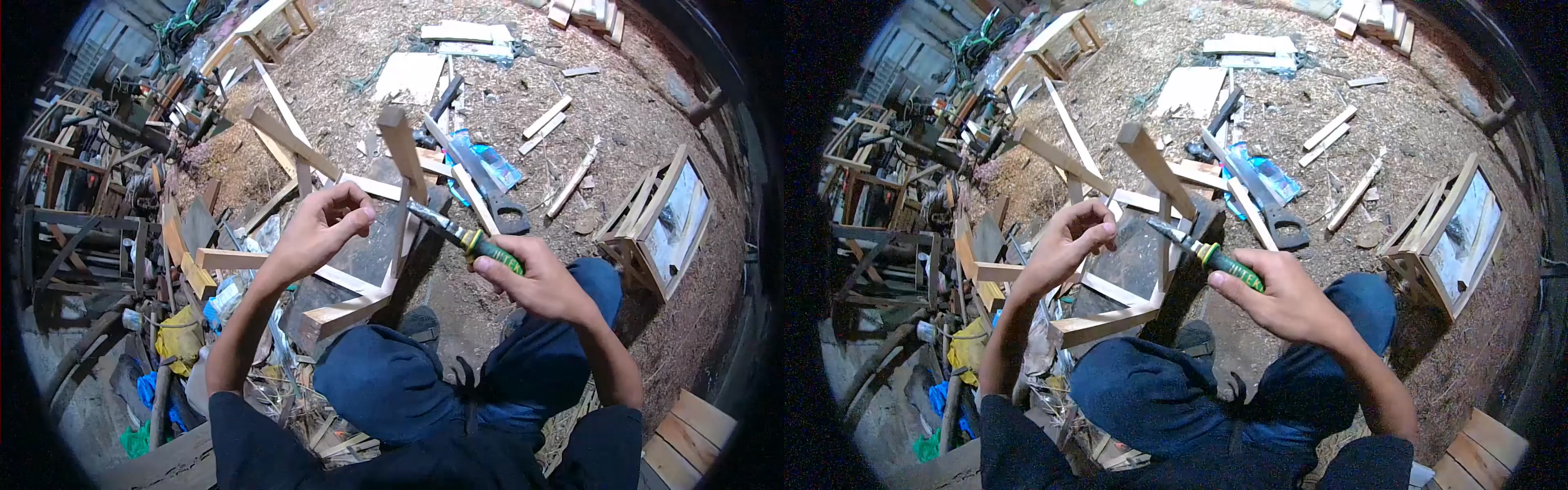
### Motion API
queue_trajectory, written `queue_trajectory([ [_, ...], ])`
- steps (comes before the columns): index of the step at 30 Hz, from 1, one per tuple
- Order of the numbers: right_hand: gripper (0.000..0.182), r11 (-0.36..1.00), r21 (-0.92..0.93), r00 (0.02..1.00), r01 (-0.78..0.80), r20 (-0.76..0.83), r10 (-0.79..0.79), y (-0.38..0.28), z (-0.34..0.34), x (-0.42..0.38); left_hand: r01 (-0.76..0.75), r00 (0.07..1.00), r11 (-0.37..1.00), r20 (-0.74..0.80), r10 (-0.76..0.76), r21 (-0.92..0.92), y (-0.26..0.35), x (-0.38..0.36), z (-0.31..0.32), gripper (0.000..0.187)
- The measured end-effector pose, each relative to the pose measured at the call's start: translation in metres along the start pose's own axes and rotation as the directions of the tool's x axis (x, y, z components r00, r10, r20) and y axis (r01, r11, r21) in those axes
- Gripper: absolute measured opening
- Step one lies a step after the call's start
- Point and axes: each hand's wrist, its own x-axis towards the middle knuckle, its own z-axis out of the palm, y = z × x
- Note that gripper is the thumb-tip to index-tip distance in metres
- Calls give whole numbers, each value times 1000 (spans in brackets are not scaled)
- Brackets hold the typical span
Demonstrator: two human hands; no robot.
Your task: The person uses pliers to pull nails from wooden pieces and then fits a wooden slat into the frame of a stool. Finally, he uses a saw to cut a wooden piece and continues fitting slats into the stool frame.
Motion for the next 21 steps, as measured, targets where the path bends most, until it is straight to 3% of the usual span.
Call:
queue_trajectory([
  [5,49,995,-93,994,28,-100,-37,-6,-45,-28,21,990,969,129,-55,247,47,22,33,15],
  [9,51,1000,-4,979,-13,-203,12,-2,-77,-60,-31,974,938,220,-48,346,85,46,76,19],
  [11,54,995,-93,959,-26,-284,-1,9,-93,-77,-56,963,921,265,-52,385,99,63,101,21],
  [12,56,982,-160,940,-102,-340,42,12,-101,-88,-143,955,907,296,22,395,96,75,113,23],
  [13,57,982,-159,911,-98,-411,24,21,-106,-98,-109,949,910,315,-25,400,106,83,130,25],
  [15,56,979,-83,833,-188,-541,115,32,-116,-120,-226,937,840,346,49,494,109,106,163,33],
  [16,50,972,-168,769,-163,-639,19,48,-119,-130,-314,925,778,359,122,545,111,116,181,37],
  [17,50,970,-158,750,-187,-660,37,57,-124,-142,-327,922,756,368,123,567,116,124,199,38],
  [20,35,971,-23,590,-238,-797,126,91,-133,-168,-468,868,648,451,209,600,123,145,256,29],
  [21,35,969,-14,574,-247,-807,135,110,-133,-174,-474,858,670,470,206,572,119,155,276,29],
])
